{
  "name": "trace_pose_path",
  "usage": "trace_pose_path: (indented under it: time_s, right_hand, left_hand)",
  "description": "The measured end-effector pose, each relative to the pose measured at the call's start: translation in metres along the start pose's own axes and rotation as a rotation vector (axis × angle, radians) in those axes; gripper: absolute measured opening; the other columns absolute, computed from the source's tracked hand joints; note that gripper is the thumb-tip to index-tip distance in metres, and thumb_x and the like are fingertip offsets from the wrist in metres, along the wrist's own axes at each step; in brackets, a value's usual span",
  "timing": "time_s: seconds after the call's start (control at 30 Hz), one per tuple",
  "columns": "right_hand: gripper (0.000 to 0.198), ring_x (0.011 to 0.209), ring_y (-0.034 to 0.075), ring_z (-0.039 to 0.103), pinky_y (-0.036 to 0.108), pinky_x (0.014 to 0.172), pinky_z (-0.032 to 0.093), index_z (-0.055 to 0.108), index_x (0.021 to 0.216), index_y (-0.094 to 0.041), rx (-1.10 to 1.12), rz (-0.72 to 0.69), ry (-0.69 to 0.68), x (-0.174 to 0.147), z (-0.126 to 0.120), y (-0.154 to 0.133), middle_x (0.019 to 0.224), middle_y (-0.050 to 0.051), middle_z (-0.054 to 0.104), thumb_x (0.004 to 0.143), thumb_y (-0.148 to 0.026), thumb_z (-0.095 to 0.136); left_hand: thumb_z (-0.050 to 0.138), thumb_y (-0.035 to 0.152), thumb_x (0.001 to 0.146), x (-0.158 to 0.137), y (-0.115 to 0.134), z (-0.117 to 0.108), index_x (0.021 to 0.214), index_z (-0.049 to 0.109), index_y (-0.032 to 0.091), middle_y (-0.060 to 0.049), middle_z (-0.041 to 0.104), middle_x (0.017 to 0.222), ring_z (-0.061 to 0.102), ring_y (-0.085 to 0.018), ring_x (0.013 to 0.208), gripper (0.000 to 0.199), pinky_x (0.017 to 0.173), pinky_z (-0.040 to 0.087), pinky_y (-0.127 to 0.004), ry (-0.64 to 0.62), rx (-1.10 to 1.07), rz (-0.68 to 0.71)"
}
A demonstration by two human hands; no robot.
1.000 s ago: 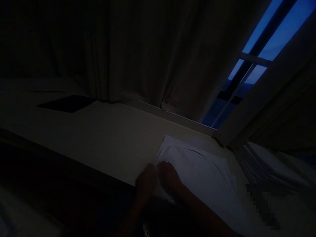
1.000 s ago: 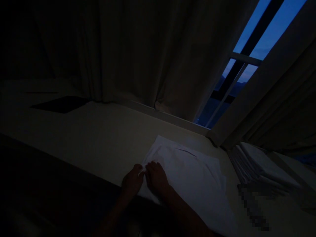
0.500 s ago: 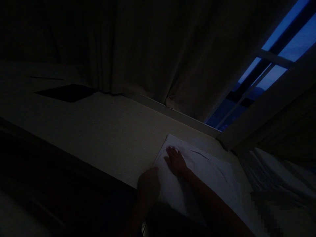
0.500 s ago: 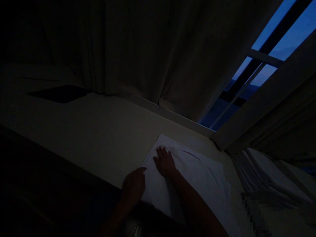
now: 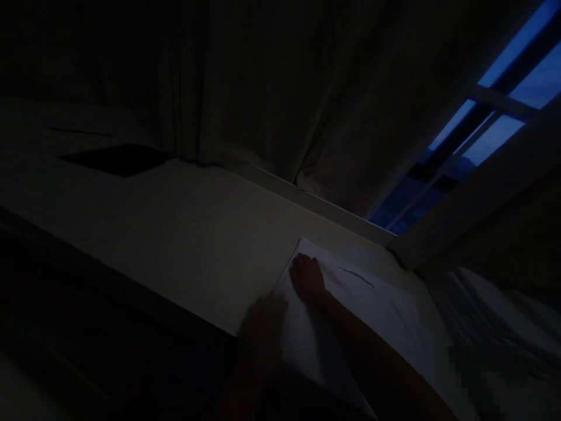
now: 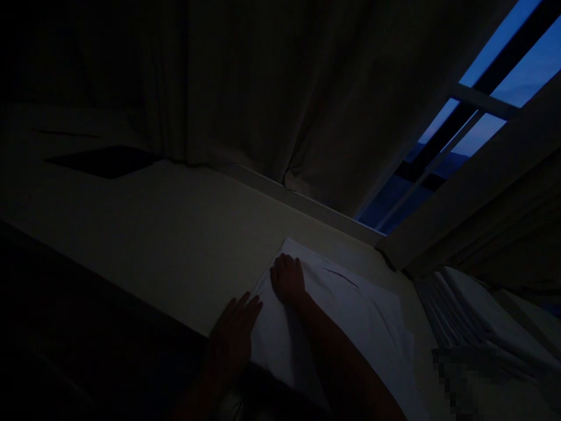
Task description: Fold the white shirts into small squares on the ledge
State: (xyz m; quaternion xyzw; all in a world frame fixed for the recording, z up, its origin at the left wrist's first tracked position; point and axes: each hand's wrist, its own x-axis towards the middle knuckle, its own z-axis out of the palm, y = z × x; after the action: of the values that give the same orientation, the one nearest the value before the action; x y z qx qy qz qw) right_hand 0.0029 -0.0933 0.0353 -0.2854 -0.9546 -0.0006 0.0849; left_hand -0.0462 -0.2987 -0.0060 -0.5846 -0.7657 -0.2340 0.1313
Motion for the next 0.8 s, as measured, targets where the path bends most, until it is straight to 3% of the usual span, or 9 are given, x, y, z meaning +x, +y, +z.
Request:
trace_pose_path:
  time_s: [0.07,0.2,0.4,0.57,0.8]
  right_hand:
    - [0.054,0.14,0.024,0.025,0.046,0.114,0.015,0.038,0.143,-0.013,0.015,0.045,-0.002,0.005,0.011,0.0,0.151,0.013,0.035,0.101,-0.042,0.019]
    - [0.061,0.145,0.025,0.011,0.048,0.114,0.01,0.023,0.15,-0.012,0.027,0.048,-0.076,0.013,0.022,0.007,0.157,0.011,0.019,0.1,-0.046,0.015]
    - [0.071,0.146,0.028,0.006,0.053,0.114,0.009,0.014,0.153,-0.015,0.049,0.067,-0.183,0.044,0.019,0.025,0.159,0.01,0.011,0.097,-0.058,0.017]
    - [0.075,0.145,0.032,0.008,0.061,0.11,0.013,0.016,0.152,-0.022,0.058,0.19,-0.115,0.075,0.024,0.032,0.159,0.008,0.013,0.093,-0.067,0.009]
    - [0.067,0.143,0.033,0.016,0.063,0.108,0.015,0.025,0.15,-0.023,-0.007,0.199,-0.045,0.082,0.025,0.033,0.156,0.01,0.023,0.096,-0.06,0.009]
  left_hand:
    - [0.04,0.03,0.092,-0.002,0.003,0.004,0.141,0.043,0.024,-0.006,0.042,0.149,0.034,-0.023,0.14,0.05,0.113,0.029,-0.048,-0.041,-0.011,-0.004]
    - [0.042,0.053,0.089,-0.005,0.01,0.007,0.149,0.027,0.026,-0.006,0.025,0.157,0.02,-0.027,0.145,0.068,0.116,0.02,-0.053,-0.1,-0.017,-0.05]
    - [0.038,0.053,0.09,-0.006,0.013,0.003,0.151,0.02,0.025,-0.007,0.019,0.158,0.014,-0.027,0.146,0.07,0.117,0.015,-0.054,-0.143,-0.02,-0.074]
    - [0.04,0.053,0.089,-0.006,0.015,0.0,0.151,0.02,0.025,-0.007,0.019,0.158,0.014,-0.029,0.146,0.071,0.116,0.018,-0.054,-0.177,-0.021,-0.083]
    - [0.043,0.051,0.088,-0.003,0.016,-0.002,0.15,0.024,0.024,-0.007,0.019,0.159,0.012,-0.03,0.146,0.071,0.117,0.016,-0.054,-0.181,-0.03,-0.099]
